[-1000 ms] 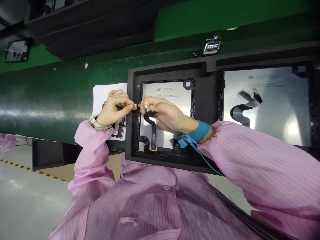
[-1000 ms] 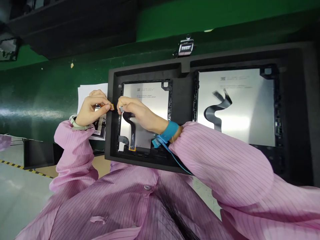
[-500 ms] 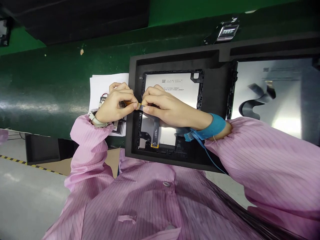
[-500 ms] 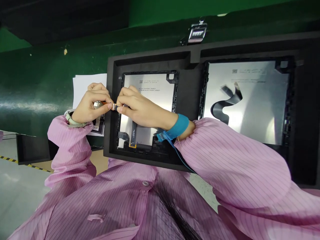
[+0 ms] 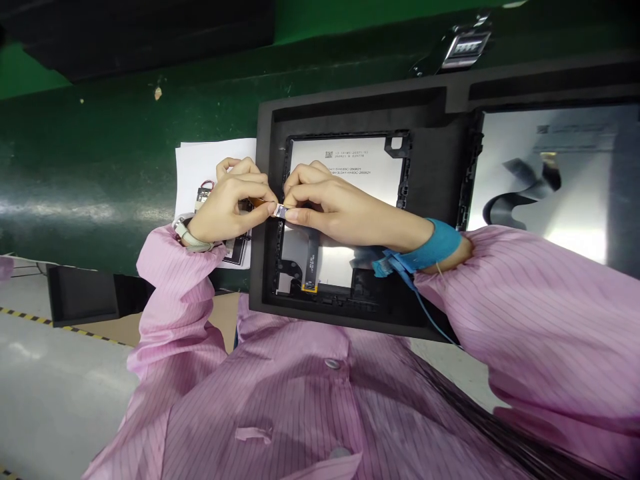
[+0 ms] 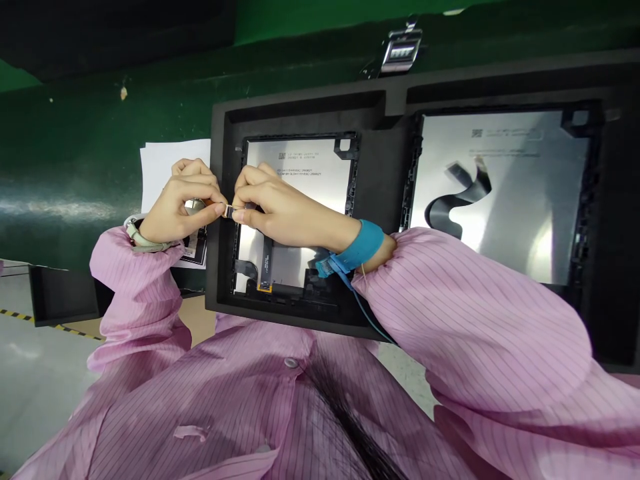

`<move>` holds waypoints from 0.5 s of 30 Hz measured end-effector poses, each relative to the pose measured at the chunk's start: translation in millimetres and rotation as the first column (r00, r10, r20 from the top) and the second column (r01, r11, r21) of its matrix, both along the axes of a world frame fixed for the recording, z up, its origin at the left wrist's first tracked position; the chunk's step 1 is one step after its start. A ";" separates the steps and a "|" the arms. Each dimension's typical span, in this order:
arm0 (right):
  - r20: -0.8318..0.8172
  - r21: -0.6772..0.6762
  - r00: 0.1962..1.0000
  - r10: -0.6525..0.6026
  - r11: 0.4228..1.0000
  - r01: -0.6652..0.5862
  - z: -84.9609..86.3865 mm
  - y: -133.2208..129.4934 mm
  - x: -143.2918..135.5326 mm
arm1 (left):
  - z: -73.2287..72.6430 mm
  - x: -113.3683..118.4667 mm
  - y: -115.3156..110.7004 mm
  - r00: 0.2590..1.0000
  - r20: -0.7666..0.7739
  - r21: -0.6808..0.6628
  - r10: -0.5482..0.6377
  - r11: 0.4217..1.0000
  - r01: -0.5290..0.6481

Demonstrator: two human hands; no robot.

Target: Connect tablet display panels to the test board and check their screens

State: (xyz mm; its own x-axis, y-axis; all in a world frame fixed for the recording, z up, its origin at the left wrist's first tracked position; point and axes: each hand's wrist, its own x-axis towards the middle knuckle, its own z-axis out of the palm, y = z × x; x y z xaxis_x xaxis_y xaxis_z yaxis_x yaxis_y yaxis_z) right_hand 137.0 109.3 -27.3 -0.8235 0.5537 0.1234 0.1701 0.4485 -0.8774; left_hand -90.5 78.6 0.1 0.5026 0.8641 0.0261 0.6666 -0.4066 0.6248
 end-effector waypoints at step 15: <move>0.002 0.005 0.999 -0.044 0.999 0.044 1.1 -2.8 -2.2 | -1.2 0.6 -0.7 1.000 -0.024 0.021 0.005 1.000 -0.004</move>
State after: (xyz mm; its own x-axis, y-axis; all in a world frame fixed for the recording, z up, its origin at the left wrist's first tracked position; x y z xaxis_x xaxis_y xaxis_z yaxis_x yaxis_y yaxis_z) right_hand 134.8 106.5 -26.3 -0.7988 0.5886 0.1248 0.1911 0.4449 -0.8750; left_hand -89.8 77.9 -1.1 0.4993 0.8659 0.0321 0.6829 -0.4161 0.6004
